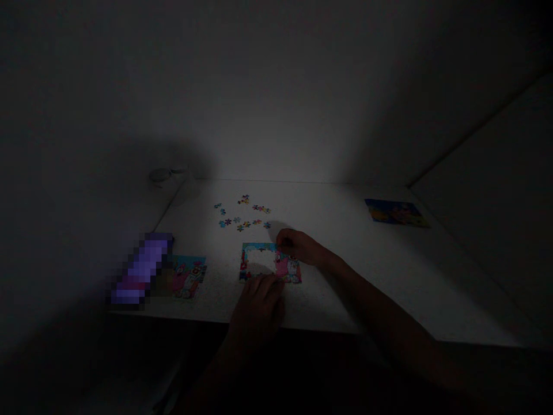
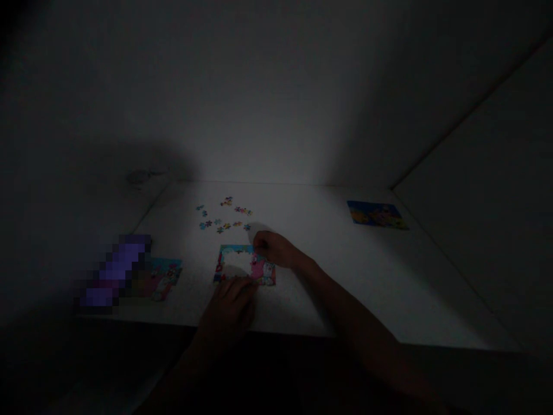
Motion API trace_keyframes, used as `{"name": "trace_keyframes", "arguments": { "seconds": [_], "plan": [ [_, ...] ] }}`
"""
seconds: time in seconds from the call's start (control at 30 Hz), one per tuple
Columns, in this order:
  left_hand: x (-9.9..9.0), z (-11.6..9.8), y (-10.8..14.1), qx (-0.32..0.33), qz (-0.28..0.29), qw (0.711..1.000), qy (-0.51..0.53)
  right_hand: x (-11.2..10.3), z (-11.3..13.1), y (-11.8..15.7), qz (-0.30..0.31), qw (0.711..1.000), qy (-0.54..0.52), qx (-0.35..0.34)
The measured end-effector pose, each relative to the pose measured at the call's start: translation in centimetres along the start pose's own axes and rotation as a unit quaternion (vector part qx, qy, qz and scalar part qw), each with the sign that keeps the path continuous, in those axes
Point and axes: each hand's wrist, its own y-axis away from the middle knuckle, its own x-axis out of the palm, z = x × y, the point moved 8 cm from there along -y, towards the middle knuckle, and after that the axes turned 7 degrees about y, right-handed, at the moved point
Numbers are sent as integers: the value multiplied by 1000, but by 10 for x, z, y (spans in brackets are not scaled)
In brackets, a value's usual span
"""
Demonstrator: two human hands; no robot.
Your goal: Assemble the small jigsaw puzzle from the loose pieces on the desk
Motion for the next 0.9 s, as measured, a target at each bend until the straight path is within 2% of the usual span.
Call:
{"name": "trace_keyframes", "arguments": {
  "seconds": [0.4, 0.7, 0.9],
  "plan": [
    [1, -4, 1, 26, -16, 999, -42, 2, -6, 0, 12, 997, -76, 1],
    [1, -7, 8, 63, -46, 995, -64, 2, -6, 1, 20, 998, -62, 12],
    [-1, -6, 9, 61, -57, 995, -62, -1, -3, 1, 4, 1000, -5, 16]
  ]
}}
